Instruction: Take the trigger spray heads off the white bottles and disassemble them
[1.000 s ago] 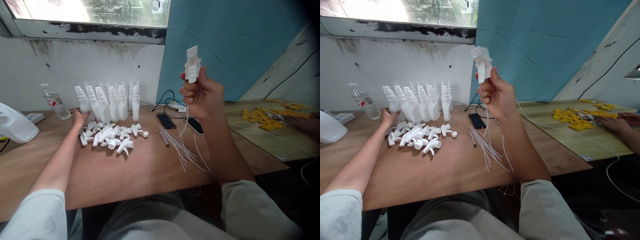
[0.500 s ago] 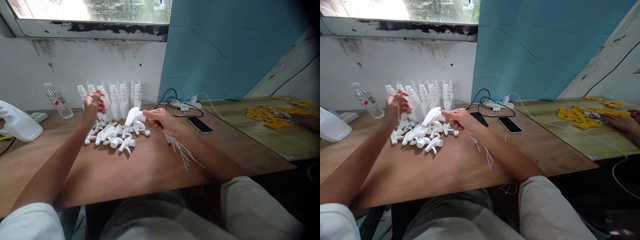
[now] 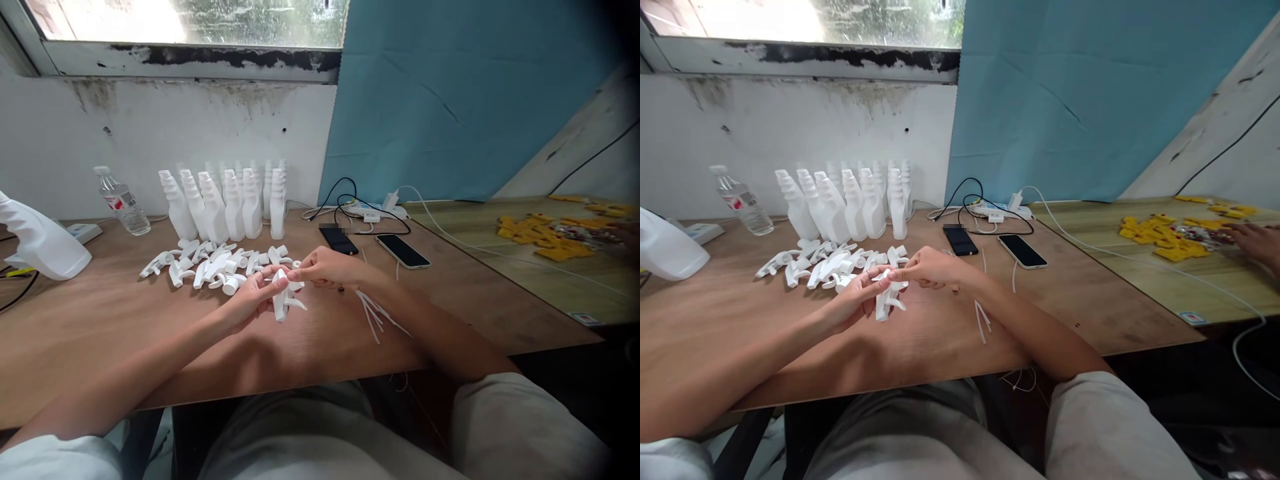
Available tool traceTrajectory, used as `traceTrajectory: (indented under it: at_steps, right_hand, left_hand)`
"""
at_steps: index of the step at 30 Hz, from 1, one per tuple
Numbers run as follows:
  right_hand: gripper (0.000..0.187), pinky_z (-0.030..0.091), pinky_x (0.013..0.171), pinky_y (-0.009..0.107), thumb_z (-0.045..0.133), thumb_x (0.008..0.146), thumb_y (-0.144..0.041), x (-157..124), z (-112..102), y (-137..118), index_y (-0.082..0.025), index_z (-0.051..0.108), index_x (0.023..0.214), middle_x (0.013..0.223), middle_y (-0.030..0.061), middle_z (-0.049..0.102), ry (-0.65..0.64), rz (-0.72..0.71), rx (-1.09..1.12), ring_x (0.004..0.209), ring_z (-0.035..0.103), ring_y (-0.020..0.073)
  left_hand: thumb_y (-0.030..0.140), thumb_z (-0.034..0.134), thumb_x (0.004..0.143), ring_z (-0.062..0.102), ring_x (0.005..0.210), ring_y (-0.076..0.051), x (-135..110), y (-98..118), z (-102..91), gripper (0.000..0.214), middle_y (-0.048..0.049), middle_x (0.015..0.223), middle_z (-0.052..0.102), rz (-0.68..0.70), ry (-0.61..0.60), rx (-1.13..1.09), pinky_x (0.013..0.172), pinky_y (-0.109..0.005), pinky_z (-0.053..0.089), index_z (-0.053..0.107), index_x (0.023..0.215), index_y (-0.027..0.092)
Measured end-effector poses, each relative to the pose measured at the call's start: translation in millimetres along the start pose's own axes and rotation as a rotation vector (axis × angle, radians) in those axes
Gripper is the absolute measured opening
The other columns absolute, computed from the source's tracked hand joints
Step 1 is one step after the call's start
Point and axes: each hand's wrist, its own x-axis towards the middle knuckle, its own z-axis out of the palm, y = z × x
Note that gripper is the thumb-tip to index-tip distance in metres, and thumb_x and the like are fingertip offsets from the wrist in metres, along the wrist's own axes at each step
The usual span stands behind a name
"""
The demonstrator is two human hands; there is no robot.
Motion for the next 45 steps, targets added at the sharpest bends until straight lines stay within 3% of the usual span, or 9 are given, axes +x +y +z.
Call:
traceTrajectory:
  at_steps: [4,11,14,19,25,31,35,39,45]
  right_hand:
    - [0.049,0.008,0.037,0.019,0.075,0.067,-0.058,-3,-19,3,-0.011,0.066,0.074,0.045,-0.0101,0.022,0.153,-0.027,0.061,0.041,0.014,0.0017]
    - [0.042,0.035,0.040,0.016,0.076,0.072,-0.049,11,-75,43,-0.012,0.060,0.082,0.055,-0.0051,0.041,0.453,-0.004,0.306,0.046,0.037,0.0038]
    - [0.033,0.054,0.063,0.026,0.074,0.076,-0.038,18,-85,58,-0.011,0.061,0.091,0.079,0.0077,0.063,0.501,0.098,0.101,0.068,0.060,0.0127]
    - [0.035,0.050,0.080,0.028,0.065,0.081,-0.024,19,-87,65,-0.010,0.064,0.113,0.106,0.0136,0.067,0.506,0.014,-0.600,0.090,0.063,0.0196]
    - [0.039,0.041,0.066,0.022,0.047,0.069,0.005,24,-72,74,-0.013,0.069,0.095,0.081,0.0049,0.065,0.000,-0.157,-0.923,0.073,0.058,0.0138]
    - [0.015,0.039,0.070,0.025,0.054,0.075,-0.003,23,-47,56,-0.014,0.062,0.083,0.091,0.0073,0.060,0.068,-0.376,-0.987,0.080,0.054,0.0148]
    - [0.012,0.042,0.065,0.022,0.059,0.078,-0.013,7,-22,34,-0.016,0.053,0.089,0.087,0.0030,0.061,0.263,-0.594,-0.558,0.071,0.055,0.0106]
    - [0.023,0.051,0.064,0.027,0.059,0.086,-0.028,-3,10,22,-0.019,0.038,0.084,0.093,0.0053,0.064,0.223,-0.827,0.034,0.070,0.065,0.0121]
    - [0.021,0.052,0.058,0.025,0.059,0.088,-0.029,-5,40,23,-0.018,0.043,0.081,0.080,0.0025,0.063,0.178,-0.871,0.050,0.064,0.066,0.0119]
  left_hand:
    - [0.035,0.068,0.082,0.063,0.064,-0.015,-5,-11,-5.3,0.033,-0.0043,0.088,0.062,0.007,-0.027,-0.082,0.056,-0.026,0.052,0.053,0.107,0.019]
    - [0.035,0.052,0.089,0.067,0.078,-0.027,-7,-30,-7.3,0.027,-0.0089,0.086,0.062,-0.082,-0.190,-0.339,0.067,-0.039,0.054,0.044,0.109,0.019]
    - [0.039,0.047,0.092,0.067,0.074,-0.027,-8,-34,-3.1,0.023,-0.0072,0.082,0.060,-0.051,-0.200,-0.350,0.060,-0.037,0.053,0.042,0.104,0.021]
    - [0.037,0.051,0.089,0.061,0.060,-0.018,-8,-32,-3.2,0.020,-0.0029,0.077,0.054,-0.023,-0.126,-0.347,0.046,-0.025,0.047,0.041,0.096,0.021]
    - [0.042,0.055,0.087,0.045,0.041,-0.008,-4,-35,-8.8,0.024,0.0024,0.070,0.046,-0.071,-0.041,-0.343,0.030,-0.017,0.030,0.043,0.088,0.020]
    - [0.040,0.056,0.086,0.038,0.035,-0.006,-1,-38,-9.4,0.026,0.0046,0.065,0.044,-0.080,-0.026,-0.300,0.027,-0.016,0.027,0.040,0.080,0.020]
    - [0.040,0.060,0.083,0.037,0.035,-0.005,0,-38,-7.8,0.028,0.0050,0.065,0.045,-0.096,0.050,-0.289,0.026,-0.016,0.028,0.041,0.080,0.020]
    - [0.040,0.065,0.079,0.037,0.035,-0.005,0,-40,-6.0,0.029,0.0050,0.066,0.049,-0.087,0.089,-0.280,0.026,-0.017,0.028,0.043,0.083,0.020]
    - [0.037,0.072,0.074,0.040,0.034,-0.005,0,-39,-2.8,0.033,0.0059,0.060,0.051,-0.104,0.150,-0.285,0.030,-0.017,0.030,0.046,0.083,0.019]
